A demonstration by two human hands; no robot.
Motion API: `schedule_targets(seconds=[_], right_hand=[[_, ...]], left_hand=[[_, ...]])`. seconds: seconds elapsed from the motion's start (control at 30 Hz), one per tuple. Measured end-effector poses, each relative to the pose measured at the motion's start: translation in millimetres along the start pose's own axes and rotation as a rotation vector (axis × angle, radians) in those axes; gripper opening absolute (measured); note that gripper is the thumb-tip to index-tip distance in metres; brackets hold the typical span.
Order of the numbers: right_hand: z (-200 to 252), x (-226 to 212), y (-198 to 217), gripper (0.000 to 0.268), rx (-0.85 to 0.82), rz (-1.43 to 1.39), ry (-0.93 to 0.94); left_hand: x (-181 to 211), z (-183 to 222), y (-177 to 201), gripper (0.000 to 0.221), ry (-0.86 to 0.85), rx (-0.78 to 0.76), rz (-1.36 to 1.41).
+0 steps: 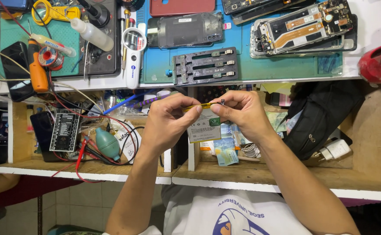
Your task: Repairing a mobile phone by preparing and installing a replacement battery into the chassis
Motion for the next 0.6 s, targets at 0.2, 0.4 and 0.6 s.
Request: schedule_targets(seconds=[0.2, 0.4, 0.6], right_hand=[[1, -4, -3, 0.015, 0.010, 0.004, 0.005], [2, -7, -6, 0.013, 0.033, 0.032, -0.002], [-1, 3, -3, 0.013, 0.057, 0.046, 0.019]], left_hand=[[2, 0, 1, 0.008, 0.015, 0.000, -0.010], [0, 0, 0, 0.009, 0.038, -0.006, -0.020], [-8, -3, -1, 0.011, 0.078, -0.019, -0.034]])
Point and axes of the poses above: each hand's wrist, its own z-axis away from the middle knuckle, its own y-axis out of the back of the hand, x = y × z, the point moved 2 cm from there along -z, towards the middle knuckle, and after that the axes turned 7 degrees about x, right-handed, at the moved point
